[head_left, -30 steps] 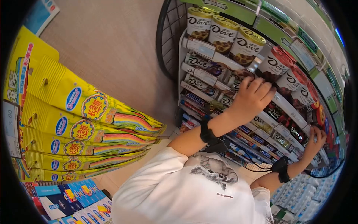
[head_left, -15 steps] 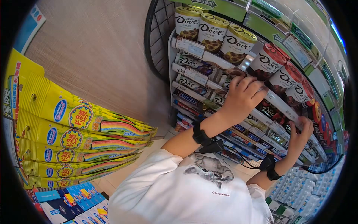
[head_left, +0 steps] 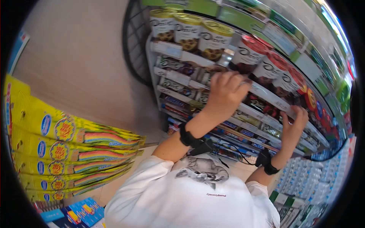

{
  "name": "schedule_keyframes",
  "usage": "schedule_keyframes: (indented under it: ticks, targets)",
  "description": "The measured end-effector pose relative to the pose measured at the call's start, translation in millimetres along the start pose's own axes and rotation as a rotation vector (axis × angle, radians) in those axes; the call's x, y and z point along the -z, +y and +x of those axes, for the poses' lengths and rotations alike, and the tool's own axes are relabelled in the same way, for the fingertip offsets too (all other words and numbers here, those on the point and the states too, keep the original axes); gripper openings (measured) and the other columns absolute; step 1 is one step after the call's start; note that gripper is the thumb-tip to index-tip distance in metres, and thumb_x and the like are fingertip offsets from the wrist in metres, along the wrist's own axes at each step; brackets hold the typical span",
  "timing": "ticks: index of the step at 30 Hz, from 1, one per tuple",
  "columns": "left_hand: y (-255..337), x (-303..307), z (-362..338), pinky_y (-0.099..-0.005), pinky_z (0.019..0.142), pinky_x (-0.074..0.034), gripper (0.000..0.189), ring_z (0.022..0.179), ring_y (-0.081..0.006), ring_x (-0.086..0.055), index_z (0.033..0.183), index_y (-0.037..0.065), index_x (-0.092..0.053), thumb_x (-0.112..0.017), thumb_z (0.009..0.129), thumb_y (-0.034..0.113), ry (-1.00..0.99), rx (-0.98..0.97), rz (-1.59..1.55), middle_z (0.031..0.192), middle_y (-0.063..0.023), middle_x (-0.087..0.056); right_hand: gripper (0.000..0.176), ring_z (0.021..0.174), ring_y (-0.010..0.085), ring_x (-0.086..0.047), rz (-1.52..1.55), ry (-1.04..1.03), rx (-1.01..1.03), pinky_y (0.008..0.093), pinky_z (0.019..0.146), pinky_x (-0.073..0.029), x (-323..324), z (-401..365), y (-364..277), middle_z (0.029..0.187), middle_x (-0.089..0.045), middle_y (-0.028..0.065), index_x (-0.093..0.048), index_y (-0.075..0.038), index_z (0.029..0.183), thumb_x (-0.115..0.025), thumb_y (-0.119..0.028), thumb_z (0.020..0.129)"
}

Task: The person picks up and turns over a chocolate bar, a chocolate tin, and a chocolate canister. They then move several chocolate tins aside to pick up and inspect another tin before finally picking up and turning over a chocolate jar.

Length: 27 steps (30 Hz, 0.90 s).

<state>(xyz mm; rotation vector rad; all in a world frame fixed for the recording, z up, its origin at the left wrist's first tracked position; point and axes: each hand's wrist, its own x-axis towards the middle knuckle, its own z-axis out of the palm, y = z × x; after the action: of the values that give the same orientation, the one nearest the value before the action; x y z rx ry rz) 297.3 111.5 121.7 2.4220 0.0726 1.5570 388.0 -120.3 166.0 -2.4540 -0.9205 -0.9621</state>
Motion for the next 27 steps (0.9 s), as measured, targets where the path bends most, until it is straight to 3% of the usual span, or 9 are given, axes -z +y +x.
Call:
schedule_keyframes:
  ticks: [10, 20, 27]
  targets:
    - [10, 14, 10, -0.0409, 0.091, -0.033, 0.037, 0.105, -0.0247, -0.049, 0.105, 0.018, -0.062, -0.071, 0.07, 0.01, -0.112, 0.007, 0.035, 0.11, -0.0001, -0.057, 0.039, 0.1, 0.0322, -0.049, 0.025, 0.119, -0.089, 0.0418, 0.085, -0.038, 0, -2, -9, 0.103, -0.054, 0.0102, -0.058, -0.01, 0.1, -0.077, -0.016, 0.065]
    - [10, 13, 8, -0.0423, 0.092, -0.032, 0.039, 0.108, -0.0241, -0.048, 0.109, 0.021, -0.061, -0.069, 0.071, 0.013, -0.124, -0.014, 0.053, 0.113, 0.0, -0.053, 0.045, 0.1, 0.029, -0.047, 0.013, 0.035, -0.083, 0.0425, 0.085, -0.037, 5, 4, -18, 0.101, -0.05, 0.007, -0.055, -0.012, 0.102, -0.078, -0.016, 0.063]
    - [8, 14, 8, -0.0416, 0.093, -0.031, 0.037, 0.109, -0.0266, -0.046, 0.108, 0.018, -0.062, -0.068, 0.072, 0.013, -0.156, 0.012, 0.048, 0.112, -0.0026, -0.054, 0.046, 0.096, 0.0302, -0.047, 0.03, -0.01, -0.07, 0.043, 0.08, -0.037, 3, 15, -16, 0.098, -0.049, 0.0078, -0.054, -0.011, 0.093, -0.081, -0.015, 0.057]
